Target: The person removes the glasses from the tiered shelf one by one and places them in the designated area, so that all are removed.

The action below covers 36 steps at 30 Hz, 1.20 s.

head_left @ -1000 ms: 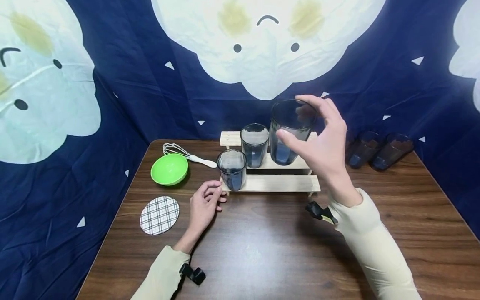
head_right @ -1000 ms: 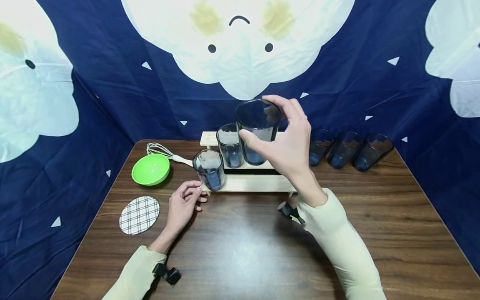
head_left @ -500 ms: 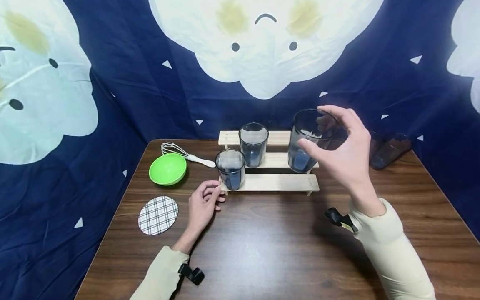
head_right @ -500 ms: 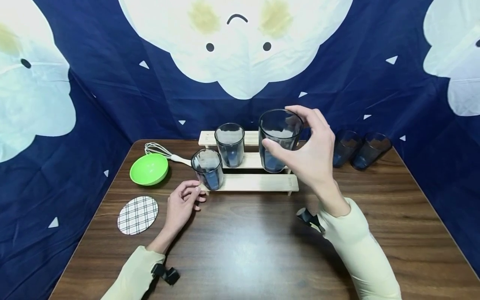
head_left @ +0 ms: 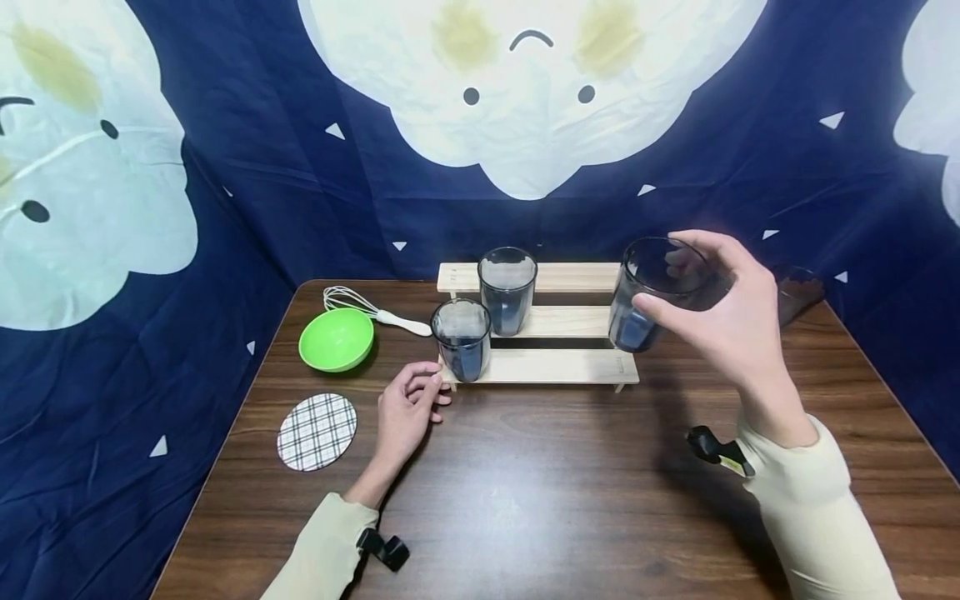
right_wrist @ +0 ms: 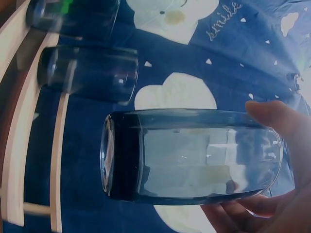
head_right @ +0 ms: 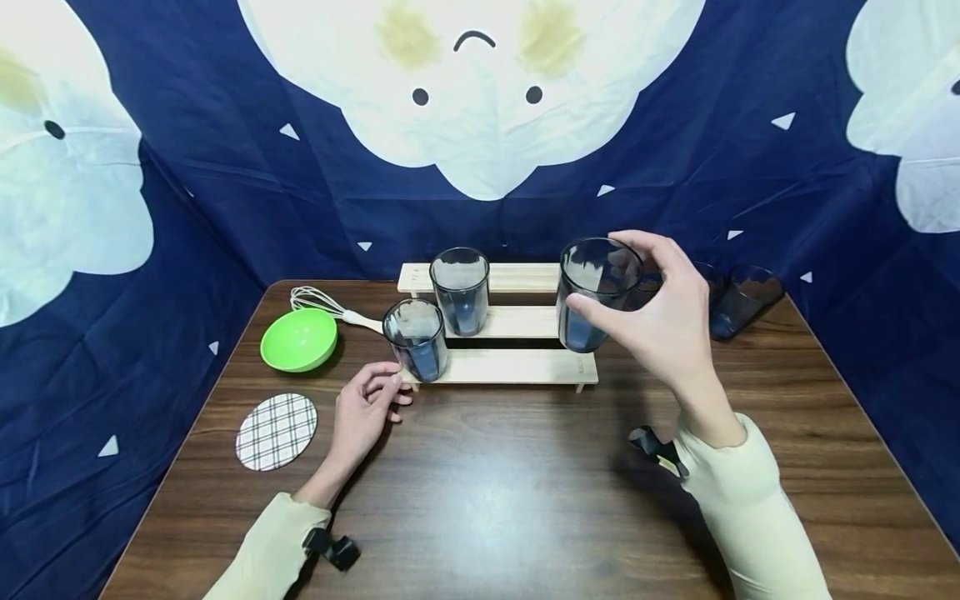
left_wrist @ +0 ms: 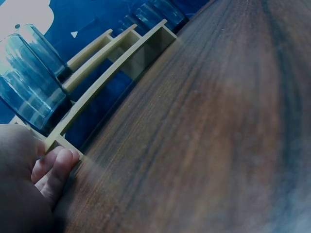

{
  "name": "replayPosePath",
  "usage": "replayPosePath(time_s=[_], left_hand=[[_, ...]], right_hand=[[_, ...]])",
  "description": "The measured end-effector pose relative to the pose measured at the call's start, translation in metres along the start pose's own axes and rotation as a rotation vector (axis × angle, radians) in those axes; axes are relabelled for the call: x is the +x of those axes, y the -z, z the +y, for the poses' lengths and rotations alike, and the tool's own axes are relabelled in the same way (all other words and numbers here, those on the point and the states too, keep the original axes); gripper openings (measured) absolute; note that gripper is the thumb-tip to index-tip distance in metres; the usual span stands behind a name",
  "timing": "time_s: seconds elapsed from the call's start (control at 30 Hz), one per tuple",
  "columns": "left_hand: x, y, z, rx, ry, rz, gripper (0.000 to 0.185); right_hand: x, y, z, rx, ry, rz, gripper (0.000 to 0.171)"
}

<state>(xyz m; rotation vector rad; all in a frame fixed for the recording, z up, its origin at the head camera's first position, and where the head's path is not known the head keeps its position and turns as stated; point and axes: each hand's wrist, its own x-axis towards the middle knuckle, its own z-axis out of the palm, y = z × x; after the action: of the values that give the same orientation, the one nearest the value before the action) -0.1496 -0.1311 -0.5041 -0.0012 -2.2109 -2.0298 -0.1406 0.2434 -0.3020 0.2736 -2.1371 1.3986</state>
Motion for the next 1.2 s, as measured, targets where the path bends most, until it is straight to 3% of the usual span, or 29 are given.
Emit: replayPosePath(time_s=[0.1, 0.4, 0.63, 0.8, 1.2], left_hand=[[0.000, 0.000, 0.000, -0.003, 0.006, 0.000, 0.017], [0.000, 0.001, -0.002, -0.007, -0.002, 0.004, 0.018], [-0.001, 0.001, -0.002, -0.007, 0.003, 0.003, 0.018], [-0.001, 0.000, -0.003, -0.009, 0.004, -0.004, 0.017], [-0.001, 0.001, -0.001, 0.002, 0.003, -0.002, 0.017]], right_hand=[[-0.001, 0.005, 0.005, 0.020, -0.032, -0.013, 0.073], [-0.006, 0.021, 0.022, -0.178, -0.110, -0.031, 0.074], [-0.008, 0.033, 0.034, -0.178, -0.183, -0.104, 0.070], [-0.010, 0.046, 0.042, -0.248, -0.229, -0.149, 0.072], [-0.011, 0.071, 0.065, -0.262, -0.261, -0.239, 0.073]])
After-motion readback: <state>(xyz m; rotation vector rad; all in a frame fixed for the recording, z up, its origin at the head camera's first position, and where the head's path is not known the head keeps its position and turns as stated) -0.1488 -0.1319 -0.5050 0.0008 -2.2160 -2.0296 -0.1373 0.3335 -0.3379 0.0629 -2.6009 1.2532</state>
